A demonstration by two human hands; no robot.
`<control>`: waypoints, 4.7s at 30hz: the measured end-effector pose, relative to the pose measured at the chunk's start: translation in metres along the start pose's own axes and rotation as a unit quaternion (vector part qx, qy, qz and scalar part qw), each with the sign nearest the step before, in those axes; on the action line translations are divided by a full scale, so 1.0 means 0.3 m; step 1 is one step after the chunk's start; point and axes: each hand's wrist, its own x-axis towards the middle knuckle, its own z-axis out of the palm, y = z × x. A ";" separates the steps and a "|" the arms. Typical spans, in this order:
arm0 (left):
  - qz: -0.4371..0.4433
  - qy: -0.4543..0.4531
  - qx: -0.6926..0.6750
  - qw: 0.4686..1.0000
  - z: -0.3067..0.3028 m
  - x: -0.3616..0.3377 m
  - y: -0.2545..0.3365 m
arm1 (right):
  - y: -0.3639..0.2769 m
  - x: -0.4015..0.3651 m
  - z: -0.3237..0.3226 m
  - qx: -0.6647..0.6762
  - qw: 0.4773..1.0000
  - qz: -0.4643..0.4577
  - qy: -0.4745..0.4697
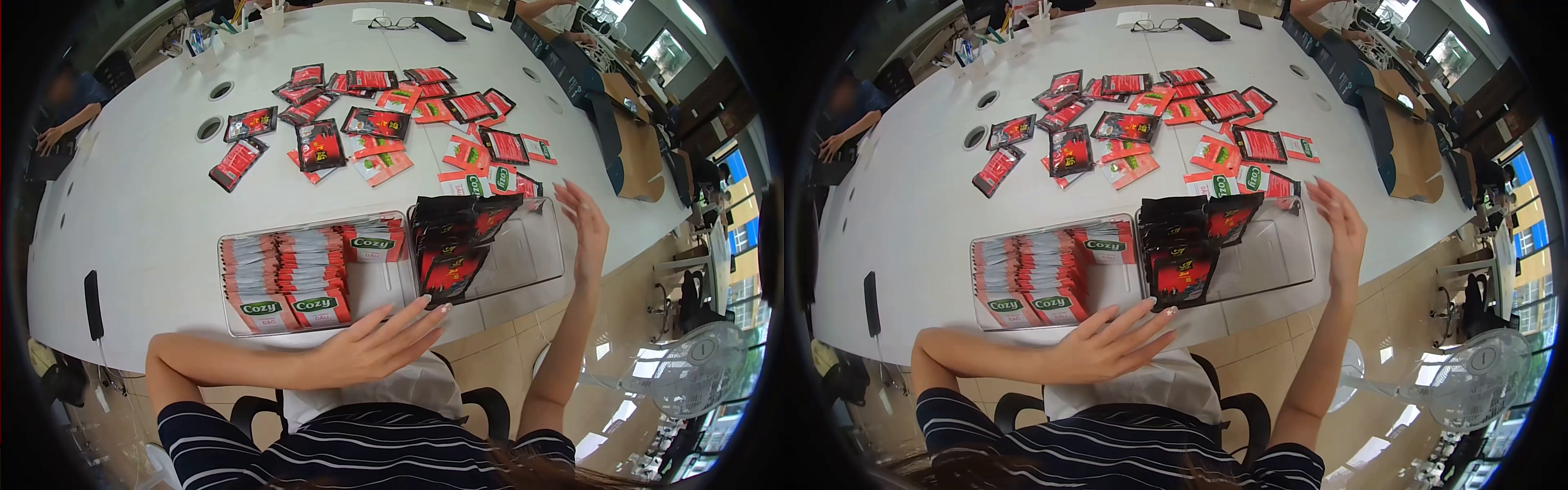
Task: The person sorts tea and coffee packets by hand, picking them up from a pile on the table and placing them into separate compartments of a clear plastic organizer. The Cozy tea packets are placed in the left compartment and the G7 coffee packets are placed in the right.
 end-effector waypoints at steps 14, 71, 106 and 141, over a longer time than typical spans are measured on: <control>0.012 0.013 0.034 0.999 0.024 0.015 -0.015 | 0.095 0.385 0.177 0.031 0.892 -0.003 -0.451; 0.034 -0.024 0.003 0.999 0.021 0.004 -0.025 | 0.086 0.375 0.125 -0.037 0.957 0.111 -0.265; -0.215 -0.151 -0.921 0.287 -0.158 0.014 -0.082 | -0.477 -0.317 0.297 0.100 0.946 -0.028 -0.307; -0.406 0.304 -0.584 0.634 -0.084 0.007 -0.450 | -0.420 -0.182 0.613 -0.451 0.807 -0.361 -0.121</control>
